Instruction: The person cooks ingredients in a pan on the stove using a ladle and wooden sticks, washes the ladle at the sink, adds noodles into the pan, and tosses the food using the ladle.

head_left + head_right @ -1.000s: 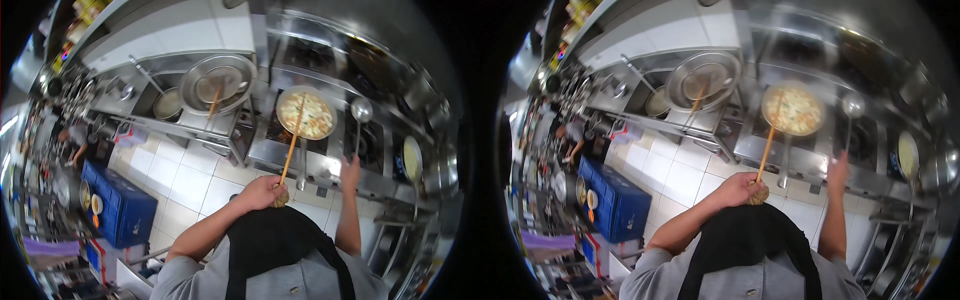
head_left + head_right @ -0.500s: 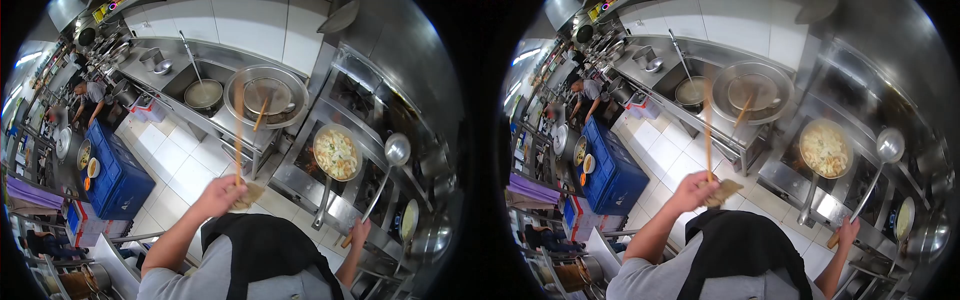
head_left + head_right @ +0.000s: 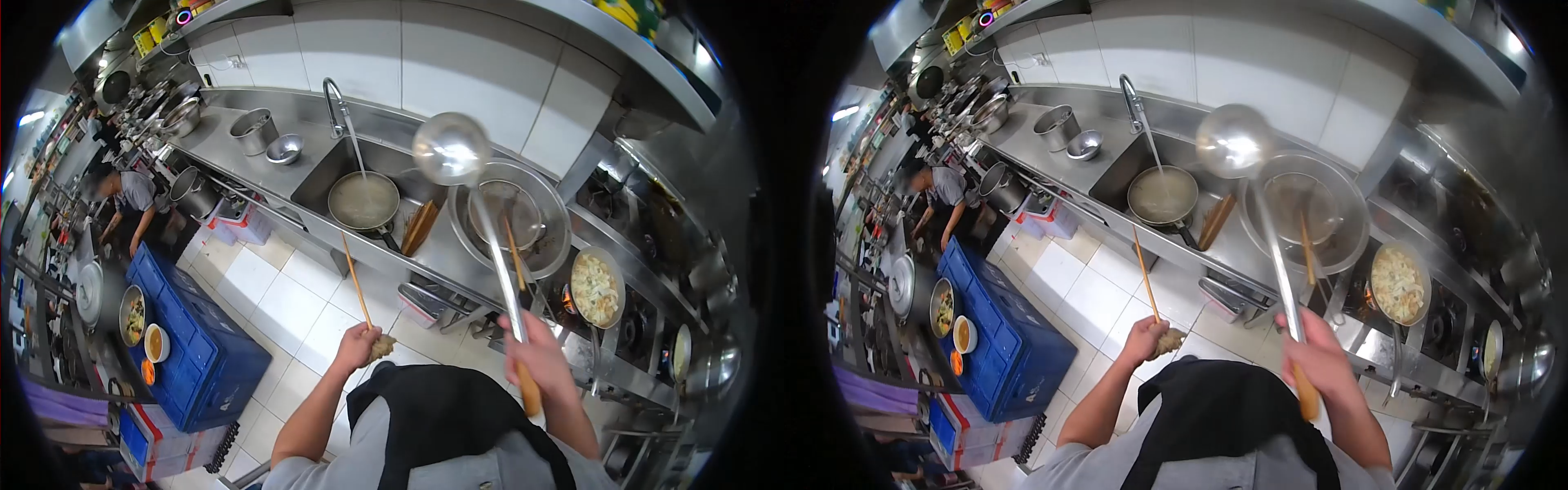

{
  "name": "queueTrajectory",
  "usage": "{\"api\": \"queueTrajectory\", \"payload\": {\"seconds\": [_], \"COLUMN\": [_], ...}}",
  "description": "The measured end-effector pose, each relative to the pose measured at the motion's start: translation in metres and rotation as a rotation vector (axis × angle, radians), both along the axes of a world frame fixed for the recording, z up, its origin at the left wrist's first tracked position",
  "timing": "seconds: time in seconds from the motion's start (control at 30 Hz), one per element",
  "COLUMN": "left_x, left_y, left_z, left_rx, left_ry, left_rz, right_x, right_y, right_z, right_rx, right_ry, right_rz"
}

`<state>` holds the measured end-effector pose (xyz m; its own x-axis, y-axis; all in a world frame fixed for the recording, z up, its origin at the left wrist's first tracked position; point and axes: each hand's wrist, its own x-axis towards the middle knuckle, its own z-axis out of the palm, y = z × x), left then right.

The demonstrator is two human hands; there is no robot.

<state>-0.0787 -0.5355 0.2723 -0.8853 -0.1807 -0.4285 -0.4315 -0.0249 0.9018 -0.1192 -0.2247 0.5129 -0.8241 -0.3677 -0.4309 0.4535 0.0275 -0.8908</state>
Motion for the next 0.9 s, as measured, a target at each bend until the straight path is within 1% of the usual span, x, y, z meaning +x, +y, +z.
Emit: {"api": "queueTrajectory", "payload": {"seconds": [0.03, 0.07, 0.1, 0.17, 0.23, 0.27, 0.3, 0.33, 0.4, 0.43, 0.47, 0.53, 0.6, 0.67, 0.73, 0.77, 0.8, 0.87, 0.9], "left_x": [0.004, 0.01, 0.016, 0.027, 0.039, 0.045, 0.049, 0.048, 0.048, 0.04, 0.025, -0.018, -0.07, -0.128, -0.178, -0.202, -0.226, -0.247, -0.25], "left_y": [-0.014, -0.029, -0.042, -0.069, -0.093, -0.104, -0.113, -0.12, -0.134, -0.142, -0.151, -0.172, -0.193, -0.21, -0.226, -0.233, -0.24, -0.239, -0.236], "left_z": [-0.008, -0.015, -0.017, -0.022, -0.036, -0.046, -0.056, -0.054, -0.046, -0.033, -0.02, 0.006, 0.03, 0.058, 0.08, 0.085, 0.085, 0.09, 0.093], "left_rx": [0.001, 0.0, 0.007, -0.141, -0.164, -0.192, -0.131, -0.124, -0.103, -0.173, -0.174, -0.634, -0.846, -1.014, -1.115, -1.118, -1.099, -1.079, -1.025], "left_ry": [-0.026, -0.053, -0.059, -0.067, -0.073, -0.081, -0.098, -0.095, -0.118, -0.125, -0.122, -0.102, -0.095, -0.137, -0.096, -0.084, -0.097, -0.099, -0.112], "left_rz": [-0.005, -0.01, -0.015, -0.056, -0.037, -0.012, 0.04, 0.045, 0.084, 0.05, 0.047, -0.121, -0.229, -0.255, -0.293, -0.304, -0.286, -0.275, -0.278], "right_x": [-0.019, -0.044, -0.065, -0.116, -0.159, -0.174, -0.188, -0.195, -0.203, -0.206, -0.21, -0.218, -0.217, -0.213, -0.204, -0.199, -0.198, -0.2, -0.206], "right_y": [-0.031, -0.063, -0.096, -0.145, -0.182, -0.2, -0.217, -0.229, -0.245, -0.251, -0.255, -0.257, -0.257, -0.256, -0.254, -0.253, -0.254, -0.254, -0.253], "right_z": [-0.014, -0.029, -0.032, -0.063, -0.085, -0.087, -0.089, -0.09, -0.092, -0.093, -0.096, -0.102, -0.103, -0.103, -0.101, -0.093, -0.096, -0.108, -0.116], "right_rx": [-0.065, -0.05, 0.041, -0.009, -0.174, -0.165, -0.187, -0.208, -0.197, -0.192, -0.193, -0.175, -0.19, -0.206, -0.179, -0.13, -0.137, -0.012, 0.043], "right_ry": [-0.053, -0.062, -0.064, -0.159, -0.318, -0.314, -0.379, -0.446, -0.447, -0.45, -0.447, -0.515, -0.495, -0.472, -0.429, -0.435, -0.43, -0.293, -0.256], "right_rz": [0.014, 0.037, 0.054, 0.039, 0.067, 0.071, 0.041, 0.011, 0.003, -0.009, -0.011, -0.01, -0.007, -0.006, -0.032, -0.047, -0.061, -0.049, 0.006]}}
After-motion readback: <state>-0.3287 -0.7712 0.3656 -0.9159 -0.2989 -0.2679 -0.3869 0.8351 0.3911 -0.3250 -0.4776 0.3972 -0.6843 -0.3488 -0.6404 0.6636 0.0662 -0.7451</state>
